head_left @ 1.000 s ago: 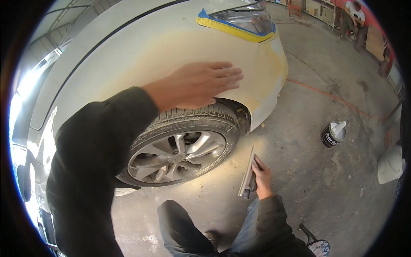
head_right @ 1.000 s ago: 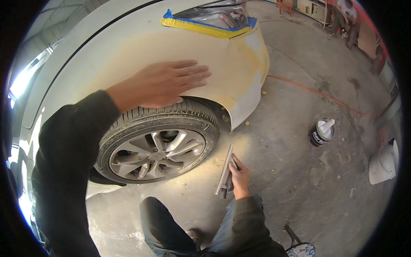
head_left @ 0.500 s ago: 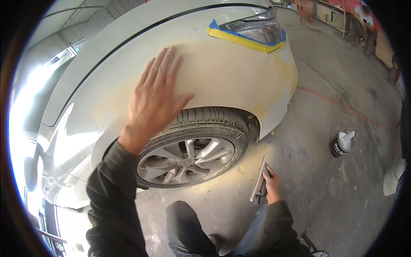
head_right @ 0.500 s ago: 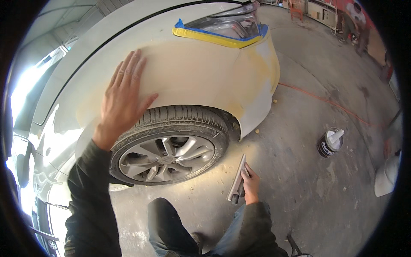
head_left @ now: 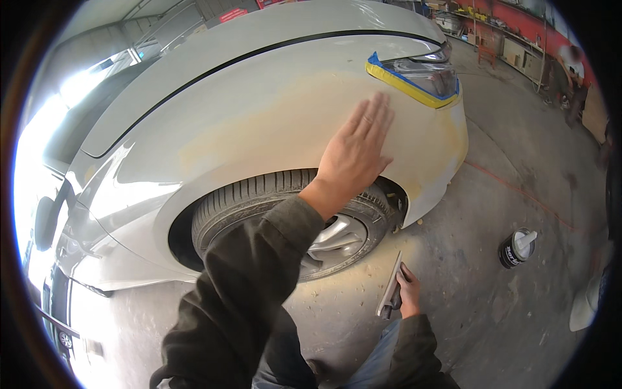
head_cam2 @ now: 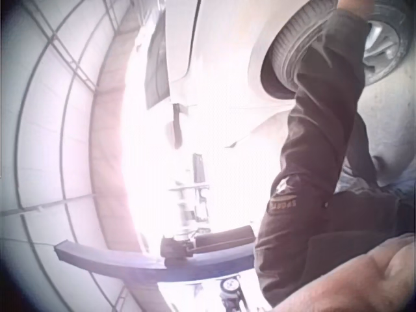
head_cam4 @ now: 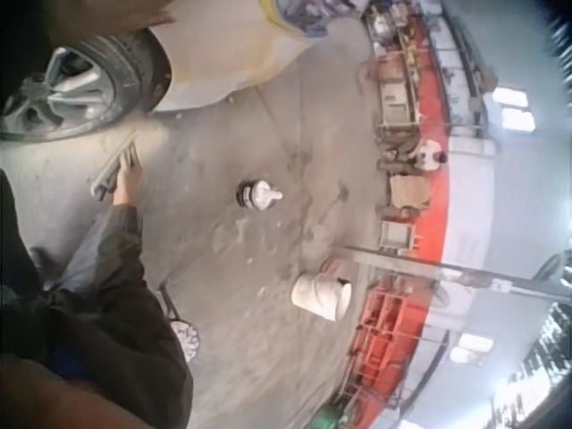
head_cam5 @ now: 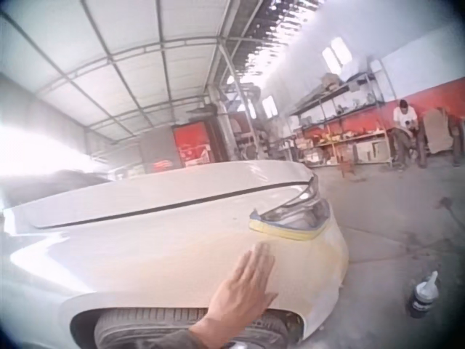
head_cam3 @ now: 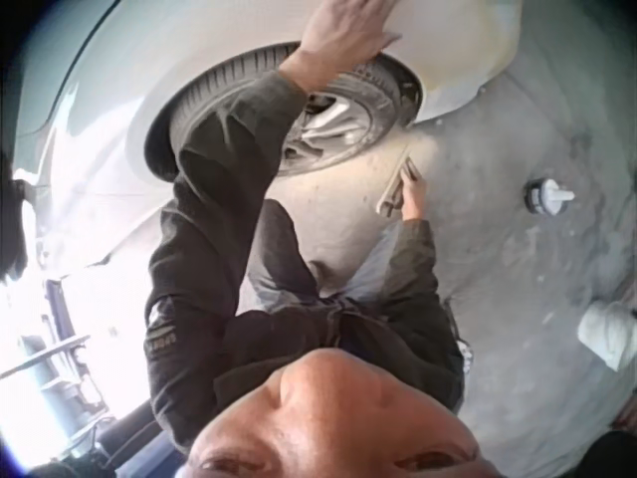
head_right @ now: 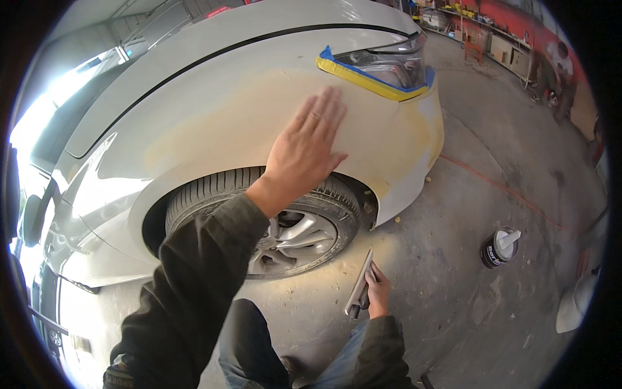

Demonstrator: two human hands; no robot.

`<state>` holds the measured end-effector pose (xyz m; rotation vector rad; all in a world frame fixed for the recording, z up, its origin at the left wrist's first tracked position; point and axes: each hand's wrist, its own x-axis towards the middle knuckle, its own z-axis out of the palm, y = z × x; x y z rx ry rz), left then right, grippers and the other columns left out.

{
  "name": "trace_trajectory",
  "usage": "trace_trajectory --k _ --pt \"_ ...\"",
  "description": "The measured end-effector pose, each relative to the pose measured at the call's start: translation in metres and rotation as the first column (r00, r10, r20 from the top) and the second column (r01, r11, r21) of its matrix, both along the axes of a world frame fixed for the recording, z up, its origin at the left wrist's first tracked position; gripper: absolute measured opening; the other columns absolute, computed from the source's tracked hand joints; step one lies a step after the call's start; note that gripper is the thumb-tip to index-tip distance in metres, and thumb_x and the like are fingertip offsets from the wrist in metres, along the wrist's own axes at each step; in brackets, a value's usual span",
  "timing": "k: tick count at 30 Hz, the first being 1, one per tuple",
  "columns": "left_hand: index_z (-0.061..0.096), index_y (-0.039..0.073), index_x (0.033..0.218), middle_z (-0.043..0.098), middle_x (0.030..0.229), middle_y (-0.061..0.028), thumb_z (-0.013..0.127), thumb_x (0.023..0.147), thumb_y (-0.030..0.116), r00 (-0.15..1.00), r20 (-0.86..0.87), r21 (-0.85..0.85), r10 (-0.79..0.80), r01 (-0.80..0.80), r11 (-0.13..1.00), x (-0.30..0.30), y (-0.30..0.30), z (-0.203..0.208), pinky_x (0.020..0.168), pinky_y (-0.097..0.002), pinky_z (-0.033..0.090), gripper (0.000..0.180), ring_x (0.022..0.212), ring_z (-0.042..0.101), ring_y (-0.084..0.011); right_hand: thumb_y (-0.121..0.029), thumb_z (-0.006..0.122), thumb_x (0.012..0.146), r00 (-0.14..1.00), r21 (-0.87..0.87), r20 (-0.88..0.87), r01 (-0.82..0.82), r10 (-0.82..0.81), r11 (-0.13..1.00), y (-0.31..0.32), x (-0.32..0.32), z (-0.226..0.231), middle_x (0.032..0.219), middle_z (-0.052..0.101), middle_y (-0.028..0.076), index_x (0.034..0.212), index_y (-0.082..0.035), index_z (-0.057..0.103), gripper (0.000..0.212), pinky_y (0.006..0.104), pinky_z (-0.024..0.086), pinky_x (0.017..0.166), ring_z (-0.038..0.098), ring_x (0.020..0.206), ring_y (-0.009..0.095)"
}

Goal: The person sands the front fender of a white car using a sanding block. They repeatedly rub the surface and periodically touch the panel with their hand to check smoothness.

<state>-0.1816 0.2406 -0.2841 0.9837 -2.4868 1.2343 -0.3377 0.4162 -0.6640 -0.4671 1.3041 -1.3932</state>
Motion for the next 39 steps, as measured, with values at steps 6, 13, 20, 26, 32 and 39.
trace_trajectory --k 6,13,20,26,32,39 --pt "0.030 0.010 0.168 0.022 0.178 -0.0064 0.065 0.096 0.055 0.821 0.495 0.226 -0.285 0.196 0.954 0.071 -0.012 0.036 0.138 -0.0399 0.013 0.092 0.165 0.017 -0.0187 -0.009 0.071 0.102 0.991 -0.003 -0.128 0.047 -0.047 0.999 0.016 -0.015 0.013 0.145 0.067 0.018 0.146 0.000 0.065 0.046 0.0354 0.050 0.108 0.065 0.130 0.023" --pt "0.037 0.006 0.163 0.024 0.178 -0.0083 0.064 0.099 0.031 0.727 0.548 0.405 -0.413 0.202 0.892 0.067 -0.017 0.066 0.138 -0.0399 0.015 0.074 0.165 0.018 -0.0220 -0.008 0.074 0.101 0.993 -0.008 -0.114 -0.031 0.030 0.999 0.038 0.001 0.038 0.139 0.071 0.014 0.145 -0.004 0.067 0.045 0.0307 0.052 0.101 0.068 0.117 0.017" --pt "0.043 0.003 0.159 0.029 0.176 -0.0119 0.062 0.093 0.013 0.736 0.489 0.347 -0.468 0.328 0.879 0.008 -0.045 0.012 0.137 -0.0401 0.018 0.070 0.163 0.027 -0.0237 -0.008 0.075 0.100 0.991 -0.034 -0.124 -0.047 0.042 0.998 0.031 0.008 0.036 0.134 0.073 0.013 0.144 -0.001 0.067 0.045 0.0284 0.051 0.100 0.068 0.113 0.015" --pt "0.043 0.005 0.161 0.028 0.176 -0.0109 0.060 0.093 0.008 0.883 0.305 0.226 -0.358 0.298 0.927 0.082 -0.015 0.034 0.135 -0.0374 0.023 0.071 0.163 0.026 -0.0222 -0.010 0.074 0.101 0.983 0.062 -0.183 0.006 0.005 0.998 0.028 -0.024 0.003 0.142 0.070 0.017 0.145 0.000 0.066 0.046 0.0334 0.051 0.105 0.067 0.124 0.021" --pt "0.033 0.011 0.167 0.030 0.176 -0.0107 0.056 0.090 -0.005 0.981 0.193 0.137 -0.031 0.004 0.991 0.191 0.045 0.062 0.135 -0.0384 0.026 0.082 0.162 0.029 -0.0228 -0.011 0.072 0.102 0.991 0.134 -0.134 0.034 -0.016 0.990 0.021 -0.041 -0.030 0.145 0.067 0.019 0.146 0.003 0.063 0.047 0.0366 0.051 0.106 0.065 0.129 0.025" --pt "0.044 0.009 0.160 0.038 0.171 -0.0133 0.056 0.083 -0.007 0.996 -0.041 0.008 0.084 -0.084 0.996 0.258 0.073 0.051 0.132 -0.0432 0.032 0.080 0.159 0.036 -0.0279 -0.024 0.055 0.107 0.788 0.293 0.568 0.074 -0.236 0.953 0.040 -0.003 -0.027 0.127 0.075 0.014 0.129 -0.002 0.069 0.034 0.0484 0.059 0.099 0.073 0.112 0.032"
